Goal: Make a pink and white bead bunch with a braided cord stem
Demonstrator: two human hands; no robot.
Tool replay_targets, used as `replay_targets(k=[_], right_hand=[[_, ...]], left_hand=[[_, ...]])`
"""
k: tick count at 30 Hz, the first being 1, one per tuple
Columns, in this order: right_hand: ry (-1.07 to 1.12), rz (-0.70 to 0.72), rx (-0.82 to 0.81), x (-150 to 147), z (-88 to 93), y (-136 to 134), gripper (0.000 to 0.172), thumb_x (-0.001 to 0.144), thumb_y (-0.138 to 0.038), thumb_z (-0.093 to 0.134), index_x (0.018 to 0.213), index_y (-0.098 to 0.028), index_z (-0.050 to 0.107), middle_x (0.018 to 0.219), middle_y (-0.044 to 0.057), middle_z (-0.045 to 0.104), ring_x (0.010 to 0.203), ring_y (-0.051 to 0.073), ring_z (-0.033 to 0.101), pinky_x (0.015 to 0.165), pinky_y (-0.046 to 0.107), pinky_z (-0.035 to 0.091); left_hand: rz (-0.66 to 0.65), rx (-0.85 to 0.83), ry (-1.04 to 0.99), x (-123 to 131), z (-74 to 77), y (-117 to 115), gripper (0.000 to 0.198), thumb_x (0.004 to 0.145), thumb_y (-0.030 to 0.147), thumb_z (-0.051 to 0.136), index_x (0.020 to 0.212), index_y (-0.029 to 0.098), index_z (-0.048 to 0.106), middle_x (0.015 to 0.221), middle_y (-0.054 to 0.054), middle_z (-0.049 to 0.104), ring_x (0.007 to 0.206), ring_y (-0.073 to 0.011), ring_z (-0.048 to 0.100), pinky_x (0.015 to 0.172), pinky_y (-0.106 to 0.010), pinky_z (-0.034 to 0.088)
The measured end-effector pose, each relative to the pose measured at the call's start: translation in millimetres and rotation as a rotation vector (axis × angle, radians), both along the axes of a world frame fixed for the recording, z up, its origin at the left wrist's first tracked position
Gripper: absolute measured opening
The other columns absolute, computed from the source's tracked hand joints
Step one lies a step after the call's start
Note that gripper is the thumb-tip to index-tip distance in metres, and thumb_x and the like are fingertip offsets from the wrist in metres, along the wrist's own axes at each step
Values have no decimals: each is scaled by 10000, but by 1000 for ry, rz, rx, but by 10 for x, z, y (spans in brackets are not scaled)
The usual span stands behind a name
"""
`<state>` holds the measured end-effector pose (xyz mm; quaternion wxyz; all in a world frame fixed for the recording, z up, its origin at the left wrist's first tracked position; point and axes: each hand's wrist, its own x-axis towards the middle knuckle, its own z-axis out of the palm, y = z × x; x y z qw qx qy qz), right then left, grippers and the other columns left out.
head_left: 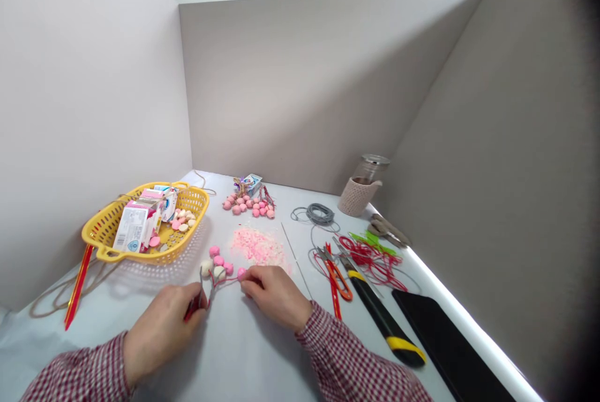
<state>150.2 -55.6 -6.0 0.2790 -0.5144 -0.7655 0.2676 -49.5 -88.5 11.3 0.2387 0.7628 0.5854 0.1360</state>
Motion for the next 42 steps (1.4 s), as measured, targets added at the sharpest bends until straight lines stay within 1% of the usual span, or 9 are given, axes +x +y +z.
replay_targets(k=[8, 14, 18, 24, 27, 30, 33, 36, 42], right_hand=[[-108, 42, 191, -178, -66, -36, 150, 779, -126, 532, 864, -172, 647, 804, 40, 644, 734, 155, 581, 678, 269, 413], [-25, 194, 234, -358, -94, -155, 210, 787, -112, 510, 959, -177, 610, 855, 42, 609, 715, 138, 561, 659, 251, 433], [-20, 294, 159, -449, -128, -164, 267, 783, -136, 538, 1040, -174, 598, 799, 32, 643, 702, 144, 576, 665, 251, 434], [-180, 357, 116, -538, -152, -102, 161, 833, -178, 511, 880, -189, 664, 744, 24, 691, 674, 146, 615, 614, 235, 406], [-309, 340, 164, -564, -155, -81, 146, 836, -196, 522, 832, -159, 663, 708, 52, 691, 646, 170, 621, 576, 253, 390], [-370, 334, 187, -571, -157, -68, 114, 823, -190, 548, 829, -153, 655, 701, 67, 691, 625, 178, 622, 552, 259, 380], [-378, 336, 220, -559, -162, -58, 103, 820, -188, 546, 799, -159, 643, 683, 64, 679, 598, 173, 610, 528, 258, 371], [-389, 339, 242, -545, -175, -53, 121, 821, -193, 531, 755, -155, 625, 655, 64, 662, 568, 170, 587, 499, 259, 365], [-205, 359, 111, -515, -162, -36, 132, 799, -147, 541, 710, -167, 637, 612, 22, 637, 560, 134, 560, 531, 237, 407]], left_hand=[[189, 44, -248, 27, -314, -139, 106, 782, 214, 402, 777, 202, 508, 672, -24, 631, 621, -169, 590, 582, -249, 399], [365, -241, -653, -29, -415, -109, 253, 750, 437, 461, 793, 191, 503, 469, 48, 530, 387, -135, 498, 401, -231, 385], [365, -238, -777, -36, -455, -109, 269, 718, 446, 512, 790, 188, 488, 455, 61, 528, 391, -120, 504, 421, -226, 404], [349, -260, -774, -85, -489, -102, 225, 736, 411, 498, 790, 207, 418, 441, 68, 527, 389, -132, 518, 414, -228, 408], [363, -217, -631, -181, -400, -119, 271, 750, 396, 490, 923, 199, 428, 560, 28, 598, 439, -153, 545, 435, -259, 435], [457, 260, -325, -253, -249, -173, 282, 805, 355, 462, 1036, 195, 469, 880, -65, 634, 645, -178, 586, 648, -340, 479], [186, 533, -141, -218, -156, -220, 195, 849, 262, 423, 975, 211, 563, 963, -82, 618, 880, -213, 558, 814, -364, 434], [-45, 379, 36, -104, -182, -223, 205, 832, 147, 421, 867, 201, 616, 878, -70, 628, 859, -219, 542, 788, -376, 434], [-9, 165, 331, 57, -274, -184, 344, 769, 19, 345, 935, 160, 611, 898, -98, 627, 850, -244, 569, 782, -417, 424]])
